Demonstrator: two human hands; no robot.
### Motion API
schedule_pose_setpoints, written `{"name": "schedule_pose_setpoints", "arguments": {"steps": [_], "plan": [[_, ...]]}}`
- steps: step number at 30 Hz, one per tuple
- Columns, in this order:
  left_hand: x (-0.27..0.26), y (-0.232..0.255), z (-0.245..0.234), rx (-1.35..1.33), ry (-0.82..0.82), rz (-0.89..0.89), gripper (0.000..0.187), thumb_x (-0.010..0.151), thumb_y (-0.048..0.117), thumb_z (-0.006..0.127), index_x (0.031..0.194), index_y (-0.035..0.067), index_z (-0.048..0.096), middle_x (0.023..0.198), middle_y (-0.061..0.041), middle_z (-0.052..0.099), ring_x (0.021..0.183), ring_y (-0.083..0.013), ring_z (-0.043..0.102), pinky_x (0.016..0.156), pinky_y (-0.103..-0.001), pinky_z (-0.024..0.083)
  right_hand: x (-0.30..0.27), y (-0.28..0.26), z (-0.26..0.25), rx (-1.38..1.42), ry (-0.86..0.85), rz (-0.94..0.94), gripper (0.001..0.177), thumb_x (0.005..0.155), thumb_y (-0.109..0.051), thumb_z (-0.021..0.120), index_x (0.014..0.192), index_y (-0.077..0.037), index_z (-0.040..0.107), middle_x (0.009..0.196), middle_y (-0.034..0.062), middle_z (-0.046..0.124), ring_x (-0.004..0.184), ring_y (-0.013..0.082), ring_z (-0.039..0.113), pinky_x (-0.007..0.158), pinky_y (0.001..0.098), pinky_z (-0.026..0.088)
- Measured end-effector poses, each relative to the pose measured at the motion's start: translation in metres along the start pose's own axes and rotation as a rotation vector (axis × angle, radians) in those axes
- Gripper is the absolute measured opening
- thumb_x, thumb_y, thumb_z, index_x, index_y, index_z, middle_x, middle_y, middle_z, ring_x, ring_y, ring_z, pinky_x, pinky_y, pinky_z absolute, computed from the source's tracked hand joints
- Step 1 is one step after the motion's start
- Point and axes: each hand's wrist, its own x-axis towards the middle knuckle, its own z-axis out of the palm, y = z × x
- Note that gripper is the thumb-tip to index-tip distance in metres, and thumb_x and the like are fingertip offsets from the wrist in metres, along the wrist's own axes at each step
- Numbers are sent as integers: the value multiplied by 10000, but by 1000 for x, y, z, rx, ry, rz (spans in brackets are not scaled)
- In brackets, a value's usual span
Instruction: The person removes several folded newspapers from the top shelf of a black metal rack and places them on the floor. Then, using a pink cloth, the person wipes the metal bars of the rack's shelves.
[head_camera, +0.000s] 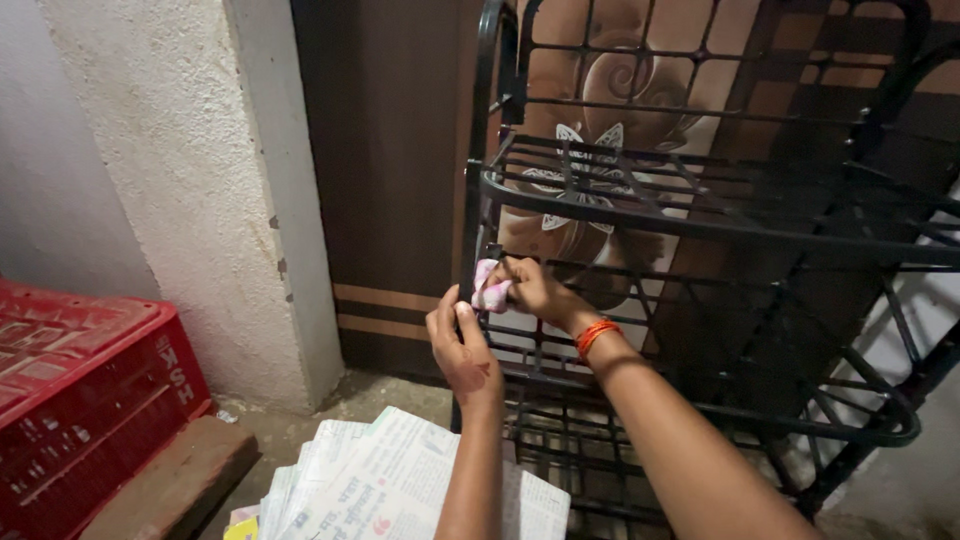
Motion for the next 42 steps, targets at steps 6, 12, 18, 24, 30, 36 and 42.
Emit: {"name": "schedule_pose_setpoints", "arguments": {"steps": [6, 12, 18, 24, 30, 36, 42], "plan": [[3, -4, 0, 9, 15, 10, 320, 1027, 192, 507, 1268, 57, 670, 1140, -137, 617, 1039, -285, 645, 920, -383, 497, 0, -4, 18, -381, 255, -369, 183, 824, 46, 521, 924, -37, 650, 835, 52, 674, 742, 196, 655, 654, 325, 549], [4, -6, 2, -14, 21, -7, 319, 1026, 194, 509, 1272, 60, 661, 1146, -138, 625, 1045, -286, 647, 915, -387, 502, -25, -80, 45, -802, 537, -579, 175, 764, 29, 639, 868, -86, 721, 951, 117, 649, 897, 345, 657, 748, 433, 545], [3, -7, 0, -11, 28, 9, 348, 1011, 245, 532, 1275, 58, 660, 1163, -131, 641, 1074, -278, 664, 923, -385, 526, -56, -134, 68, -925, 532, -675, 105, 835, -83, 738, 931, -66, 700, 995, 94, 662, 834, 251, 715, 711, 343, 600], [-3, -4, -2, -160, -18, -4, 351, 980, 255, 572, 1229, 24, 662, 1169, -146, 675, 1092, -309, 662, 938, -408, 508, -71, -179, 73, -1049, 454, -924, 154, 895, -176, 793, 988, -79, 716, 995, 71, 660, 785, 173, 683, 654, 311, 586], [2, -10, 0, 15, 26, 13, 344, 1021, 220, 505, 1269, 38, 660, 1159, -136, 655, 1070, -278, 649, 942, -390, 492, -63, -241, 41, -1128, 650, -996, 156, 929, -192, 792, 1006, -87, 706, 1018, 61, 621, 838, 188, 676, 656, 338, 574], [2, -3, -1, -25, 7, -5, 341, 1032, 210, 493, 1279, 43, 658, 1122, -129, 651, 1023, -243, 659, 925, -362, 506, -43, -263, 8, -1325, 539, -616, 82, 856, -124, 753, 920, -80, 727, 1000, 88, 662, 890, 263, 703, 731, 402, 574], [-1, -3, -1, -48, -10, -47, 342, 1040, 219, 491, 1287, 49, 656, 1119, -110, 645, 1022, -216, 653, 909, -347, 503, -41, -255, -19, -1152, 377, -143, 305, 802, -118, 643, 1083, -139, 760, 1008, 85, 686, 962, 334, 677, 835, 467, 533]]}}
